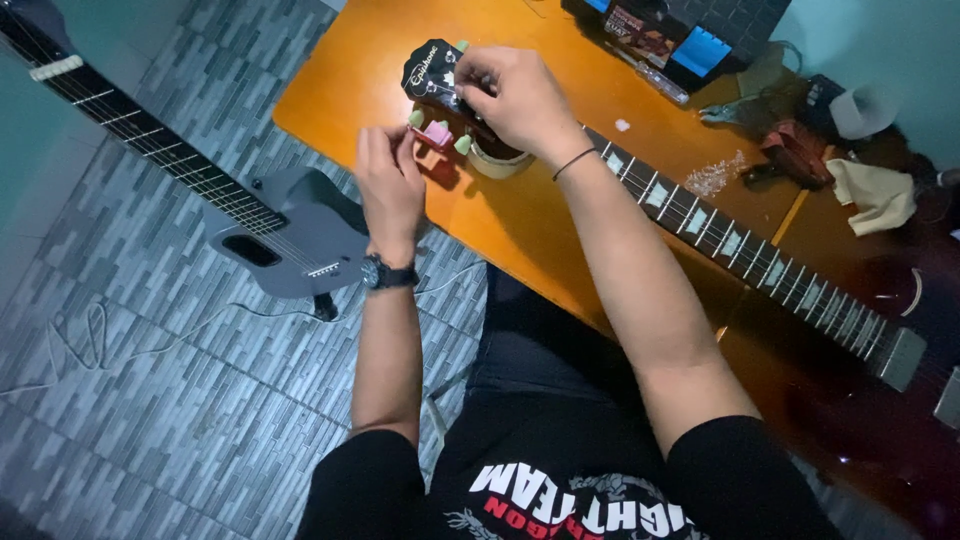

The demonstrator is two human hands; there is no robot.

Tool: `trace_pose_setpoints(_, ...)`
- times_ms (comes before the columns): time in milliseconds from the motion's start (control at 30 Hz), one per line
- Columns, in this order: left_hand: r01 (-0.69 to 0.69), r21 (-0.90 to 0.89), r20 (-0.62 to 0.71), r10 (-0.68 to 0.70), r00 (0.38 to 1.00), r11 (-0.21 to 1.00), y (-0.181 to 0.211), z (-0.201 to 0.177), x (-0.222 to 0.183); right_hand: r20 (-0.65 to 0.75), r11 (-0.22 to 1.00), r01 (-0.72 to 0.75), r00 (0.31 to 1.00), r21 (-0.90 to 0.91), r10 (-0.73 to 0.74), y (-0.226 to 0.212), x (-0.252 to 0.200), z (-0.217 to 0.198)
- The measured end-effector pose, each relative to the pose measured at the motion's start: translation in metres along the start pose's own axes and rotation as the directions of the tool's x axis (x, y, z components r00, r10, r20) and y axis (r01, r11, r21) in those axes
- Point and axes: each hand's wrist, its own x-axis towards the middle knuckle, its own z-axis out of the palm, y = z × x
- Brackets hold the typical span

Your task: The person is replacing a string on an electric guitar, threading it through the bridge and winding it at the headstock using a manual string winder.

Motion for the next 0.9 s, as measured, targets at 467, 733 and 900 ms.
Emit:
trace_pose_setpoints(467,-0.012,-0.176,0.022,0.016,1.0,0.984,0.015,-0.003,0.008,0.095,0.984,-0.178,0.979,-0.012,0.178,-0.021,0.001,-0.011)
trace_pose_setpoints(733,0.054,0.128,0.091,-0.066,0.994,0.99,-0.02,0.02,-0.028,0.072,0.988,-0.147,0.986,-0.042,0.149,-0.014,0.003,-0.006)
trace_pose_setpoints(900,-0.058,-0.167,0.174,0.087,0.981,0.984,0.028,0.001,-0.034,0.072,0.994,-0.094,0.993,-0.047,0.098,-0.013,0.001,-0.007)
